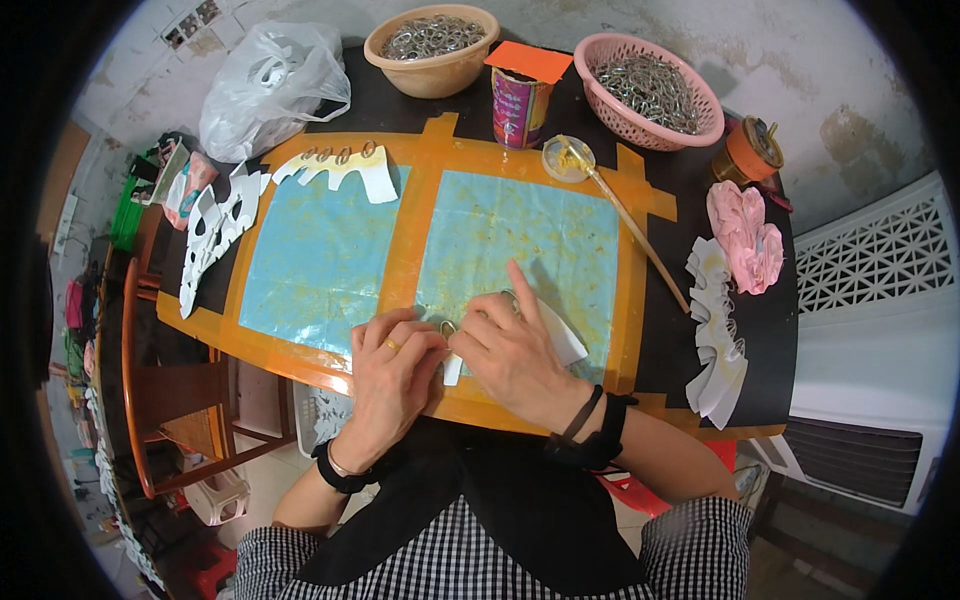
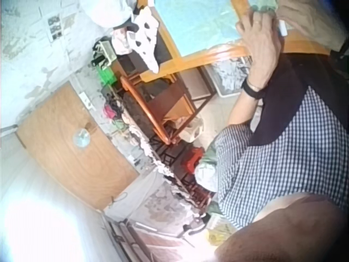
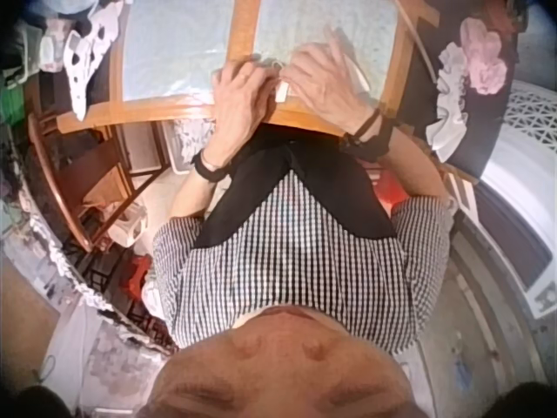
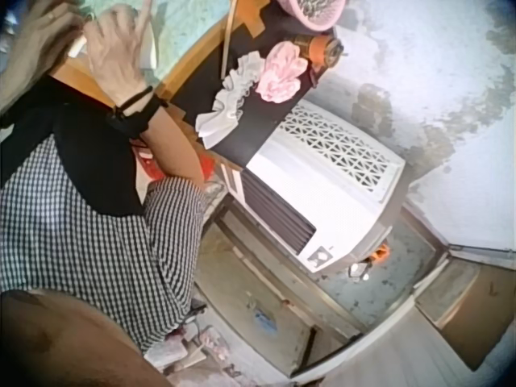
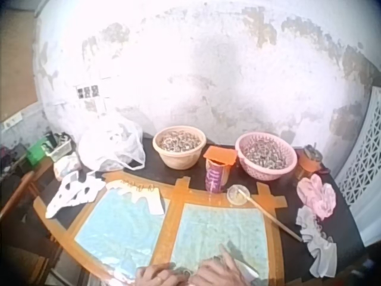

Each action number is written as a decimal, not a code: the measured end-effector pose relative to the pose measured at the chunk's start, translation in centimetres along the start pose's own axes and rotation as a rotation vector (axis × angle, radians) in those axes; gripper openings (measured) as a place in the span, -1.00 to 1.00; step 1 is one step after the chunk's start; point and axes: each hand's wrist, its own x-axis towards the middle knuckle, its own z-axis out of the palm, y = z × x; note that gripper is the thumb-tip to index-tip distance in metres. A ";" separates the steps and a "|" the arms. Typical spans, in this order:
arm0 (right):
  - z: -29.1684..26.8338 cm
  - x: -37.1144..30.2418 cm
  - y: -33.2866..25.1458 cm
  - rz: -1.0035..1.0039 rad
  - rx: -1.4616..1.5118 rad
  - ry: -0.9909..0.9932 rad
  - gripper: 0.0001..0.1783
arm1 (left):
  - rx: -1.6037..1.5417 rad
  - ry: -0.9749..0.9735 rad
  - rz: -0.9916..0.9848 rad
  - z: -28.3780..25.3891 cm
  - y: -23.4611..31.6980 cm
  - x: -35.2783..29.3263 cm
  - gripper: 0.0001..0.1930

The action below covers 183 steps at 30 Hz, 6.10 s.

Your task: Apply adhesive and metal buckles/eyelets to white shoe upper components.

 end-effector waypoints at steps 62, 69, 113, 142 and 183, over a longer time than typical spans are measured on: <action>-2.5 0.9 -0.8 -0.014 0.014 -0.223 -0.80 | 0.092 -0.224 0.253 -1.3 -2.7 -1.7 -0.39; -2.6 3.1 1.2 -0.004 0.111 -0.220 -0.80 | 0.003 -0.189 0.266 -1.2 -2.6 -1.4 -0.45; -3.7 3.4 -2.5 0.103 0.511 0.177 -0.69 | -1.602 -0.042 -0.749 -1.9 0.6 0.5 -0.74; -2.7 4.8 0.5 0.730 1.462 -0.149 -0.77 | -1.438 -0.024 -0.598 -0.7 -1.2 2.8 -0.76; 0.2 3.0 -1.3 0.716 1.538 0.008 -0.60 | -1.462 0.150 -0.746 0.6 -1.0 0.3 -0.52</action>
